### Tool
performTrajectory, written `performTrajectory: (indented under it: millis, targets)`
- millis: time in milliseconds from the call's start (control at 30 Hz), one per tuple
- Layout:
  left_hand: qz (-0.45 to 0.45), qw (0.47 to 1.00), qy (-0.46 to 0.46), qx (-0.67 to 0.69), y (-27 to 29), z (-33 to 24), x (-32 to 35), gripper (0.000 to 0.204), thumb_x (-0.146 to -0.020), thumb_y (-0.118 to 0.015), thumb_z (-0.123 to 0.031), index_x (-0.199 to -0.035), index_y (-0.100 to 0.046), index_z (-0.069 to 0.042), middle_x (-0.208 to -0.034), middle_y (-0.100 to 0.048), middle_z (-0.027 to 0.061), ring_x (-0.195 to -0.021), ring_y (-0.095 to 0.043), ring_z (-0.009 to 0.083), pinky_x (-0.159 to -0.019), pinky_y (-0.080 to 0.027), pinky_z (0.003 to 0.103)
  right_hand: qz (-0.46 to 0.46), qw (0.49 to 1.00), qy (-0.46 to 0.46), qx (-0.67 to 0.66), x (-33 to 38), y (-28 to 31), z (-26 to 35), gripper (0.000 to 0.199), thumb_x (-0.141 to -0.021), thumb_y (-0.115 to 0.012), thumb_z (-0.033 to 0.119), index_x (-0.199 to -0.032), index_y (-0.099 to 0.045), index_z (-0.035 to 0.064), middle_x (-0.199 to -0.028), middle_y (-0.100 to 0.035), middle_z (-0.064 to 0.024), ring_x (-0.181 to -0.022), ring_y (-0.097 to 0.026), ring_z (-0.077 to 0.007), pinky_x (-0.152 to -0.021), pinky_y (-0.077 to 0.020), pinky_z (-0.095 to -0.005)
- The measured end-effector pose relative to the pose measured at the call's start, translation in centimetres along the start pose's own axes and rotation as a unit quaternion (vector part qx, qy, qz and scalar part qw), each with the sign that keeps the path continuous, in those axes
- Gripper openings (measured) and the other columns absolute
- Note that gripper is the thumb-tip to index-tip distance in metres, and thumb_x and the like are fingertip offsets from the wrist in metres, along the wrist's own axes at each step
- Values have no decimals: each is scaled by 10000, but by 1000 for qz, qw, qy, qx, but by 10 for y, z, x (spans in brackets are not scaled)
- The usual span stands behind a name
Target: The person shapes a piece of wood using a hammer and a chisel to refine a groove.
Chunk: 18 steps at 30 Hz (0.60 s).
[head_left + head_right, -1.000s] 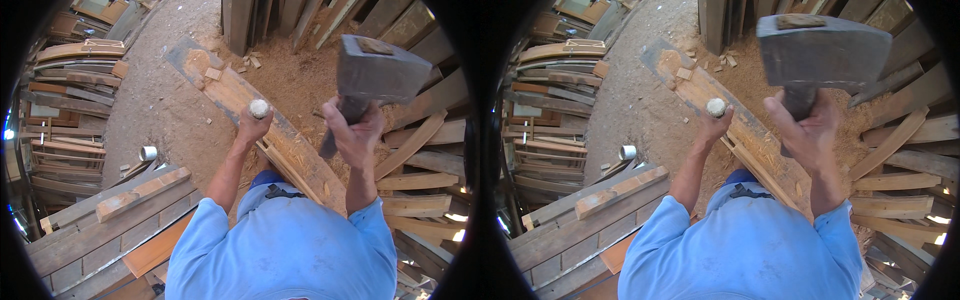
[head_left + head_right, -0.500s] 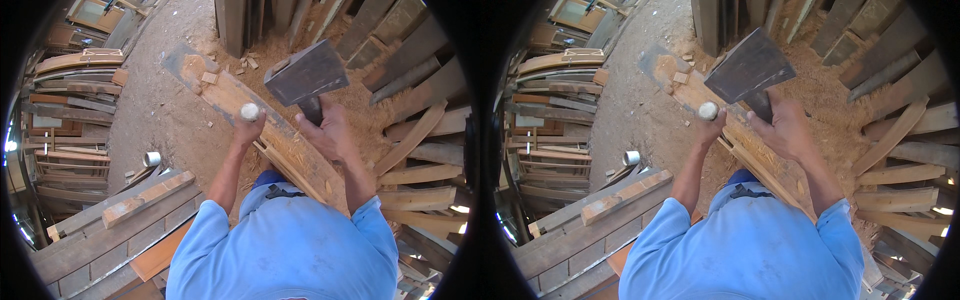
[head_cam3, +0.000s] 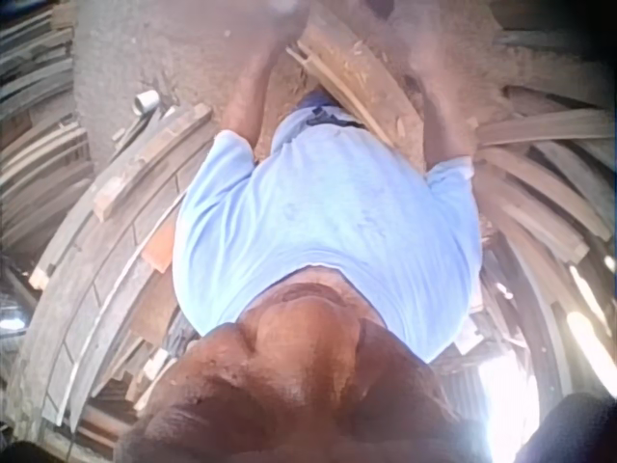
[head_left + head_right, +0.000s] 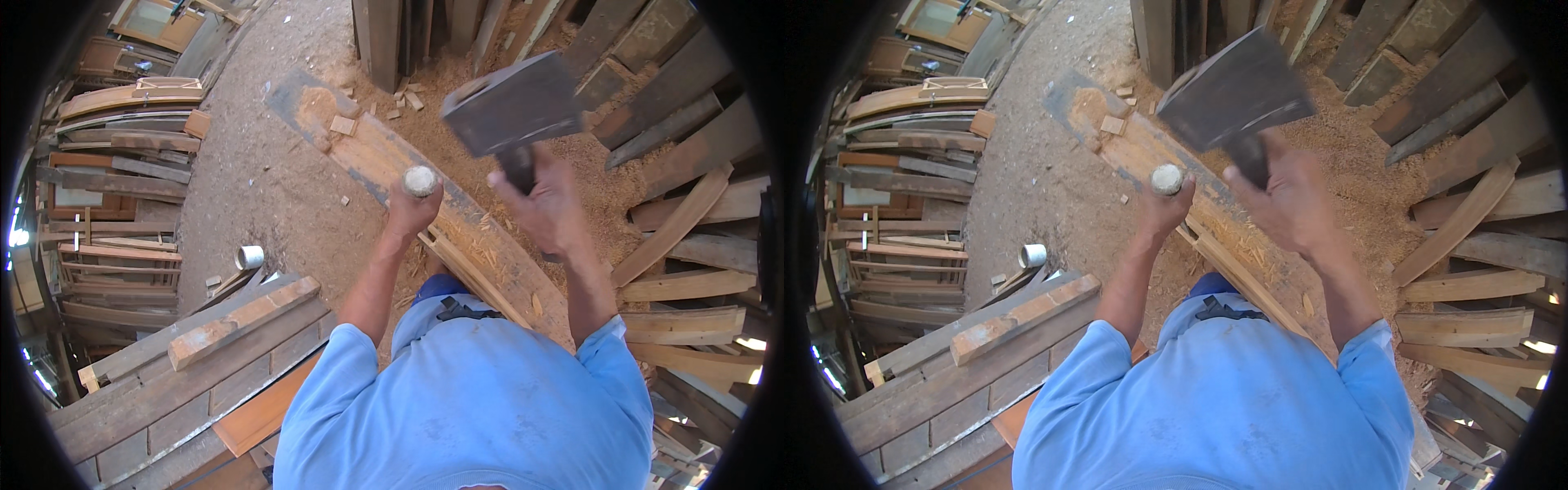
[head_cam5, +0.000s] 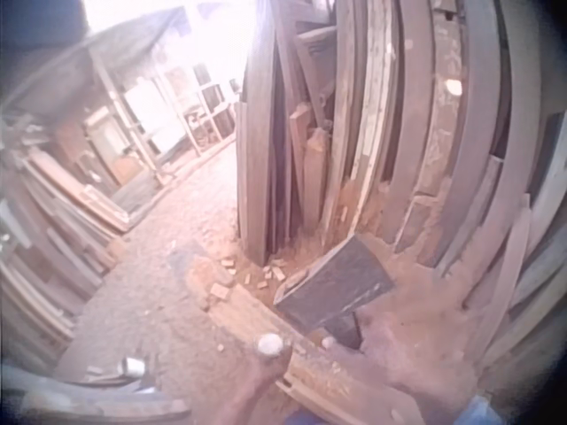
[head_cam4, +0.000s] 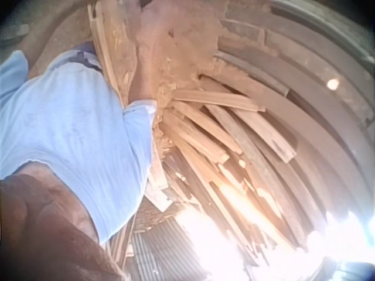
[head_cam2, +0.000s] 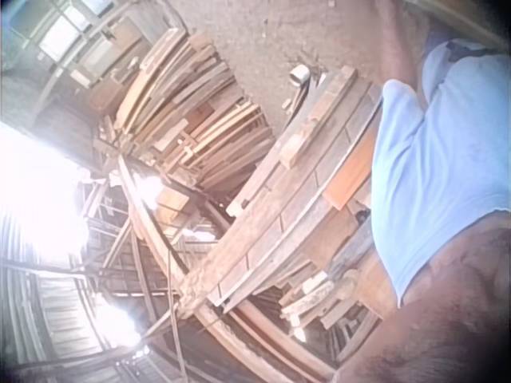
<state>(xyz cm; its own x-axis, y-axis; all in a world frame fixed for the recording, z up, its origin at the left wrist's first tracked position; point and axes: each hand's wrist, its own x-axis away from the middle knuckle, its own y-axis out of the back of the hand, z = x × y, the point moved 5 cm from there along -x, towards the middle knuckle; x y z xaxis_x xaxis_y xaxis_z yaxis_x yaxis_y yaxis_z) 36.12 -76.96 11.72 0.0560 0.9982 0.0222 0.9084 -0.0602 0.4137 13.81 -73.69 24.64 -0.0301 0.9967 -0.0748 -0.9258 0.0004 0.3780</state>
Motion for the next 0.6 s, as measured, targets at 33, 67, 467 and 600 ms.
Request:
performTrajectory:
  millis: [33,67,467,600]
  targets:
    - [-12,999,-28,-15,1,2,2,156,-893,-714,-103,-798,-623,-21,-671,-626,-1,-626,-597,100,-582,-481,299,27,999,2,32,1,-10,-8,302,-894,-701,144,-1144,-620,-6,-838,-650,-125,-728,-627,-213,-687,-490,-338]
    - [-25,998,-56,-31,2,3,1,156,-895,-710,-108,-807,-618,-17,-675,-628,-7,-619,-598,101,-578,-484,293,54,996,3,64,1,-15,-12,340,-885,-703,163,-1164,-614,-10,-853,-684,-200,-737,-678,-287,-703,-511,-379]
    - [-1,998,-56,-30,3,-4,14,145,-880,-730,-111,-864,-612,-29,-695,-630,79,-655,-609,165,-601,-485,351,-32,993,42,-108,0,-12,12,339,-918,-712,136,-1200,-605,-20,-847,-642,-19,-740,-550,-95,-686,-476,-277]
    - [-18,994,-100,-47,4,-2,14,140,-868,-742,-103,-899,-629,-28,-738,-669,63,-692,-637,160,-618,-499,343,118,979,-24,166,0,-36,-12,311,-887,-702,237,-1056,-608,-7,-855,-680,-246,-836,-684,-413,-725,-514,-481]
